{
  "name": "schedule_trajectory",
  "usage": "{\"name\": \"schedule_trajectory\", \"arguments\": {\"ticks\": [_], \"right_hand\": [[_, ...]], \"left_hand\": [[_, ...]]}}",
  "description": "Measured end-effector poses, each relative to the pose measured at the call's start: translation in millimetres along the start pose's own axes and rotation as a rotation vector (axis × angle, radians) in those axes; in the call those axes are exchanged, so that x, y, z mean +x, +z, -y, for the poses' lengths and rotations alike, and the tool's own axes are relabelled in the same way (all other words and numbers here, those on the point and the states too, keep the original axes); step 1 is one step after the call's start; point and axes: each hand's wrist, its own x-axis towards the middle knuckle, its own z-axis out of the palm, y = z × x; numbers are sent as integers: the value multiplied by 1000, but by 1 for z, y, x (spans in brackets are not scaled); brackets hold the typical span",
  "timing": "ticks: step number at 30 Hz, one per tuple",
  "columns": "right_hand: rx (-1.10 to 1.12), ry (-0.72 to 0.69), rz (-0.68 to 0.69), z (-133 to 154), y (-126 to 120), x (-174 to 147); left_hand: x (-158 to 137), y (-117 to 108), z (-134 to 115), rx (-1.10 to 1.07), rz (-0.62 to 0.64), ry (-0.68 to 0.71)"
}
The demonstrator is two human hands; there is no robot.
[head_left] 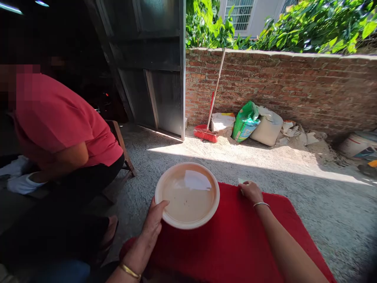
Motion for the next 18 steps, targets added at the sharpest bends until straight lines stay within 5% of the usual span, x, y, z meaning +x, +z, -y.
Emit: {"name": "schedule_trajectory", "arguments": {"ticks": [3,6,10,14,18], "right_hand": [[126,-113,118,40,49,-21],[218,-150,193,41,54,-35],[234,-50,71,-20,-15,-34],[103,243,-196,-102,-91,-38],[23,392,-261,-134,-103,-48]], "left_hand": [[1,-1,0,-2,10,-5],[1,0,-1,1,-3,-2],[1,1,-2,25,-36,-17],[-2,4,-4,19,-33,-19],[-3,3,-4,13,-32,-27]]}}
